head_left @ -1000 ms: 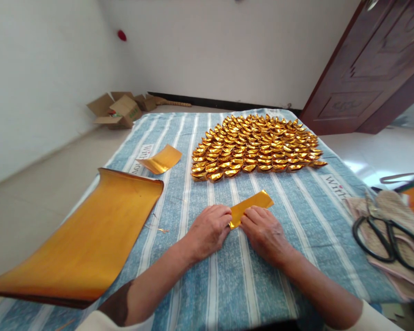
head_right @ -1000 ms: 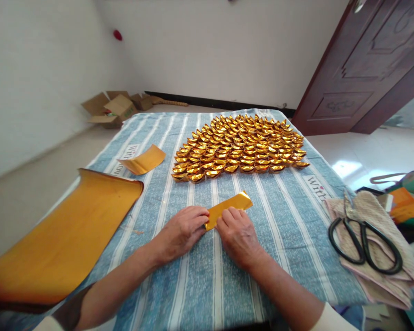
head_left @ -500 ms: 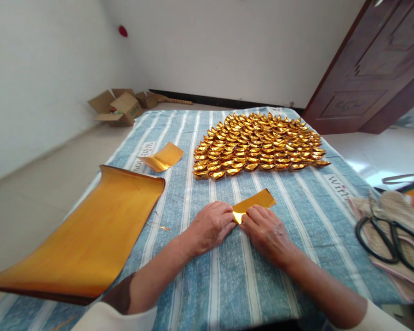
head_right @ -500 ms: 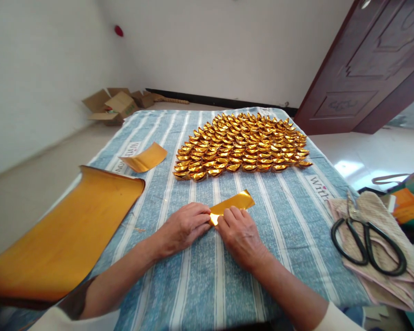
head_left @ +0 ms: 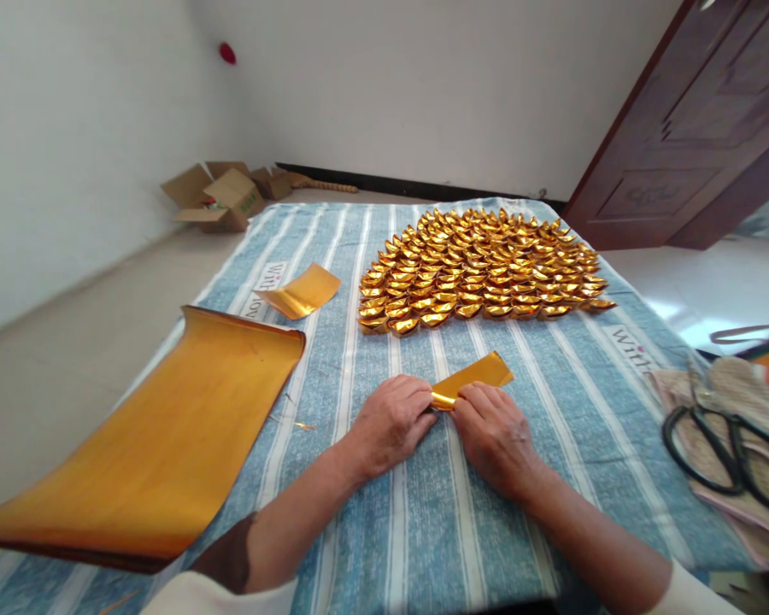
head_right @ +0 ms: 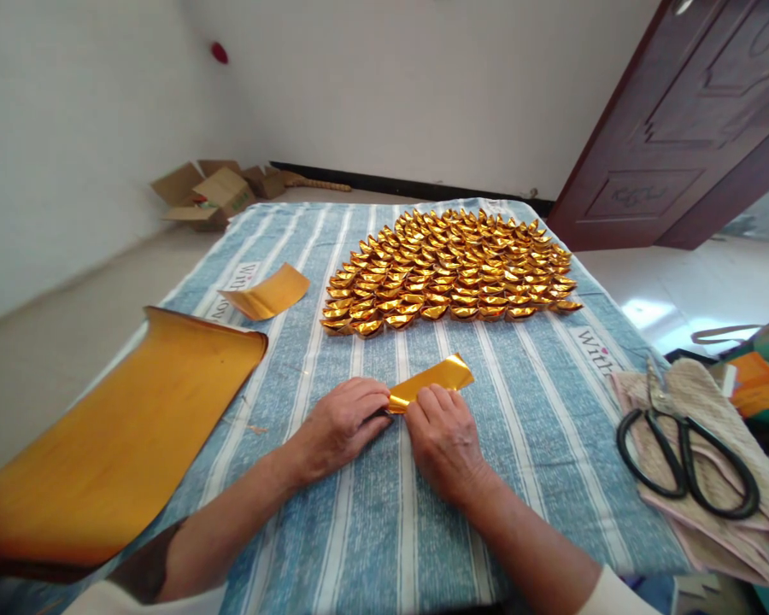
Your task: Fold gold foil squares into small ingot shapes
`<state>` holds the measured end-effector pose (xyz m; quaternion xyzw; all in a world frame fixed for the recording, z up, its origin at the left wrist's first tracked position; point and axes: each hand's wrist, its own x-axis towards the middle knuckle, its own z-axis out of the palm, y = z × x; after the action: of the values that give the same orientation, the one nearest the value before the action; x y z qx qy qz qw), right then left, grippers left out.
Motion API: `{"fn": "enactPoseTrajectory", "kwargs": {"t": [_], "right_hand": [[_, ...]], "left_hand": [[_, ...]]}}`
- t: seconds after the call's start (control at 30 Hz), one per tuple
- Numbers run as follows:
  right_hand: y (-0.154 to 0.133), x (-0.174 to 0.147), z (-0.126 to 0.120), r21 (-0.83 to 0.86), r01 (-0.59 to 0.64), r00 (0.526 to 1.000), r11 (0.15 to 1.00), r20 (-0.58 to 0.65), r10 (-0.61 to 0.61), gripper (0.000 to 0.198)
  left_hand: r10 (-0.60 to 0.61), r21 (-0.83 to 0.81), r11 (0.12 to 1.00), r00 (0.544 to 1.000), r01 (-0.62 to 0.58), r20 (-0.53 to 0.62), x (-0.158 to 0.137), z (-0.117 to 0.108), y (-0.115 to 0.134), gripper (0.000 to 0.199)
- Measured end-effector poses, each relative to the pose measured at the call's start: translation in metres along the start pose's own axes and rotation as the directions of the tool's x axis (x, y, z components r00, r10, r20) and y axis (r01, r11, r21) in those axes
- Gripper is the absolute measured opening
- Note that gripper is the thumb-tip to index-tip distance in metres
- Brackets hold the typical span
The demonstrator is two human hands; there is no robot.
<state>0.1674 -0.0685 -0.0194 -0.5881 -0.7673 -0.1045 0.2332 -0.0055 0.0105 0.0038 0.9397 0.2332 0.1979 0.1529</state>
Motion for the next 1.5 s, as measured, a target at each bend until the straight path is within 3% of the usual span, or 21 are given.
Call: {"fn": "enactPoseTrajectory", "kwargs": {"t": [0.33, 0.83, 0.97, 1.07, 1.23, 1.4, 1.5], "right_hand": [[0.002, 0.0, -0.002, 0.144, -0.1, 0.992, 0.985, -0.062, 0.109, 0.028], [0.005, 0.004, -0.001, 0.207, -0.185, 0.98, 0.961, -0.034, 0.196, 0.025], [0.006, 0.007, -0.001, 0.216, -0.2, 0.977, 0.956, -0.027, 0.21, 0.024], [0.006, 0.008, 0.0, 0.223, -0.207, 0.976, 0.953, -0.025, 0.218, 0.024], [0.006, 0.007, 0.0, 0.226, -0.22, 0.971, 0.949, -0.039, 0.234, 0.028], [0.007, 0.007, 0.0, 0.249, -0.228, 0.971, 0.941, -0.018, 0.24, 0.027], [0.008, 0.007, 0.0, 0.247, -0.231, 0.97, 0.941, -0.017, 0.243, 0.025]], "left_hand": [[-0.077, -0.02, 0.997, 0.992, 0.075, -0.103, 0.004, 0.007, -0.001, 0.015], [-0.17, -0.004, 0.985, 0.96, 0.174, -0.22, 0.006, 0.015, -0.003, 0.014], [-0.202, 0.057, 0.973, 0.945, 0.223, -0.258, 0.006, 0.012, 0.005, 0.014], [-0.148, 0.15, 0.967, 0.933, 0.206, -0.327, 0.001, 0.009, 0.023, 0.01], [0.03, 0.192, 0.981, 0.969, 0.018, -0.247, -0.015, 0.015, 0.053, 0.025], [0.005, 0.22, 0.975, 0.995, 0.017, -0.1, -0.022, 0.024, 0.054, 0.037], [-0.013, 0.198, 0.98, 0.996, 0.029, -0.084, -0.023, 0.025, 0.052, 0.042]]}}
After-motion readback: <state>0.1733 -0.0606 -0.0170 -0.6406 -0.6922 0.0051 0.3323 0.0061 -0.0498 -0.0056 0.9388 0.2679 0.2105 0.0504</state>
